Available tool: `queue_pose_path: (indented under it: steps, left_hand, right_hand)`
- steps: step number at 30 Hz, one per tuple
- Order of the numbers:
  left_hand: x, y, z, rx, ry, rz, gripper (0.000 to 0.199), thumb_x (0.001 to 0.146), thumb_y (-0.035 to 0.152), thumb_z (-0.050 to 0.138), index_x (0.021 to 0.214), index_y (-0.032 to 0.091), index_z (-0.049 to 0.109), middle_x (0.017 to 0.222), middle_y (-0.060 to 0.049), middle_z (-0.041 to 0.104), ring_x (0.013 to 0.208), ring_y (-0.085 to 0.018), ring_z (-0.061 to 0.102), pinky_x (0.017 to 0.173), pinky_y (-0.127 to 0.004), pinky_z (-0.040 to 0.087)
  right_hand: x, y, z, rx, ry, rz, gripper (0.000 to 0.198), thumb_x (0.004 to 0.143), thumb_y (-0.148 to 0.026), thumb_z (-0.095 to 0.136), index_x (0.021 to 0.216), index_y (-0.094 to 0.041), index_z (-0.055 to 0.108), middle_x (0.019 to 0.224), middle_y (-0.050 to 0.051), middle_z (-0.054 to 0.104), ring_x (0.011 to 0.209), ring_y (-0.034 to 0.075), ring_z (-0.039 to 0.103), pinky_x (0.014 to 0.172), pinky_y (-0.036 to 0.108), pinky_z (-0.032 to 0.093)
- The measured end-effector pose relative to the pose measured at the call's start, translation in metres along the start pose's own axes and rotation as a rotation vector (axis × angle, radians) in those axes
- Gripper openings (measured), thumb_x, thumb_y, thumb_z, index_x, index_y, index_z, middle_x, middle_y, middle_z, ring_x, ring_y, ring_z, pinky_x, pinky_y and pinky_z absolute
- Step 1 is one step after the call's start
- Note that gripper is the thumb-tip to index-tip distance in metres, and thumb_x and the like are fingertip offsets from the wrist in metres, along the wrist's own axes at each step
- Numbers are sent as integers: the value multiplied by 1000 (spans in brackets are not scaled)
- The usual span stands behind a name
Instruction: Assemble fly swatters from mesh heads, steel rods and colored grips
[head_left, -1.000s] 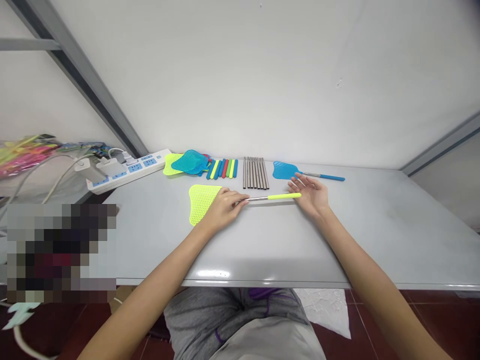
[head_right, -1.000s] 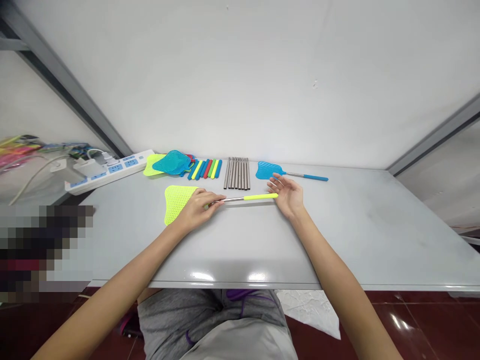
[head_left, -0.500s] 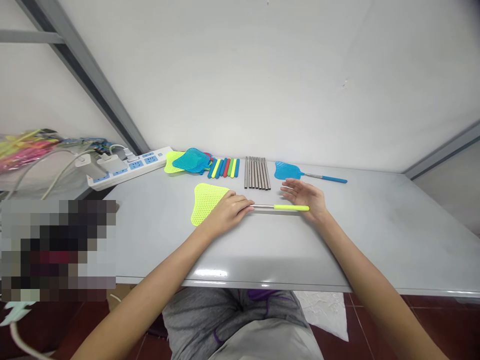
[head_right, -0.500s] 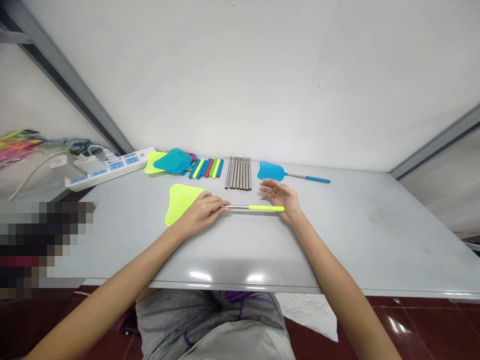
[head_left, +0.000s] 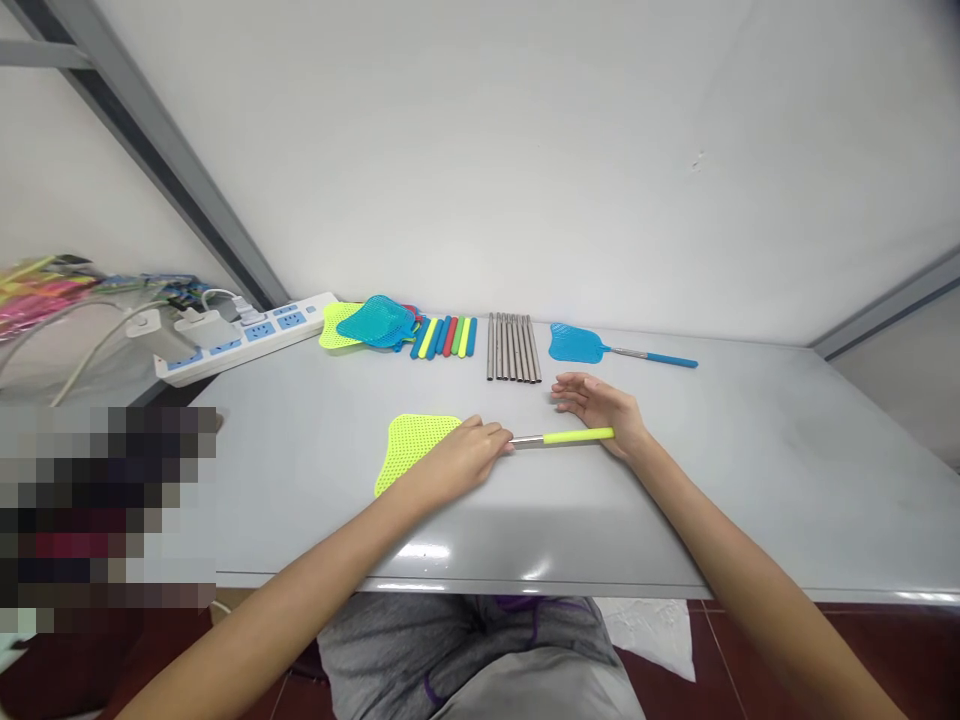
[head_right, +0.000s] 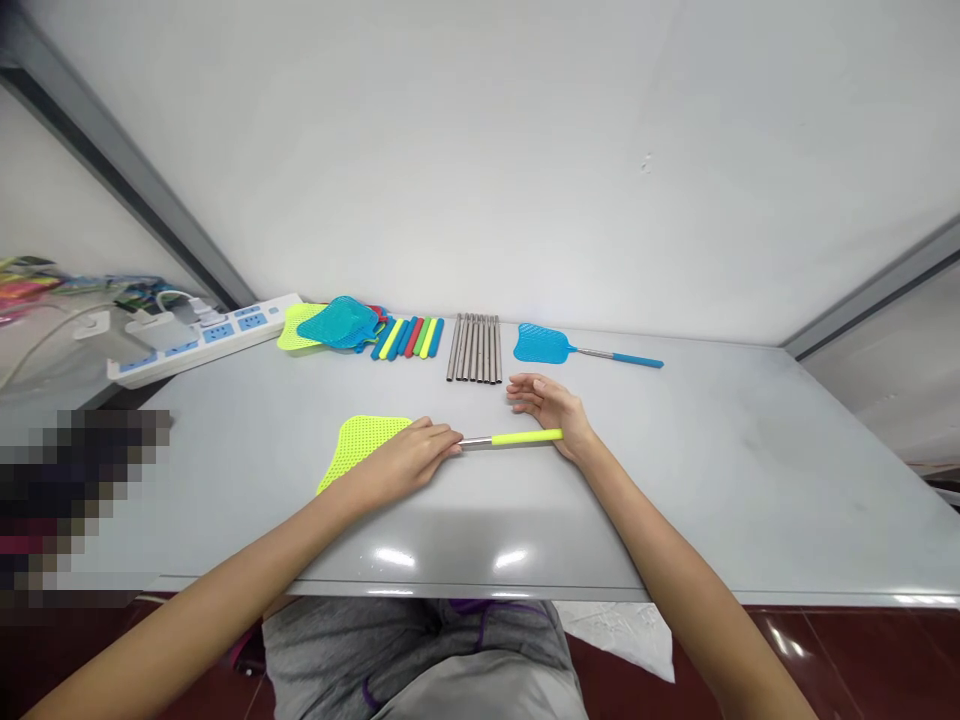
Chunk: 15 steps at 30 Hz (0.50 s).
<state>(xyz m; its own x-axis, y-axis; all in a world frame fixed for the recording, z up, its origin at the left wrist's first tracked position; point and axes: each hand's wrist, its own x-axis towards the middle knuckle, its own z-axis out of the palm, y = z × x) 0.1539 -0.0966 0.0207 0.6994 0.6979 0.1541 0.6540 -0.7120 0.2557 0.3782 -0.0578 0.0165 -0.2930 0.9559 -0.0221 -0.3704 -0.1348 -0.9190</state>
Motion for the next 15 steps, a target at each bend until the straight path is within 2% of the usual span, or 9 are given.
queue_pose_path:
  steps: [15]
  left_hand:
    - [2, 5, 0, -26, -5, -31, 29, 87, 27, 29, 90, 16, 56, 77, -5, 59, 68, -16, 45, 66, -29, 33]
  right_hand:
    - [0, 0, 3, 18, 0, 5, 24, 72, -28, 49, 86, -16, 63, 90, 9, 61, 89, 22, 55, 75, 33, 43]
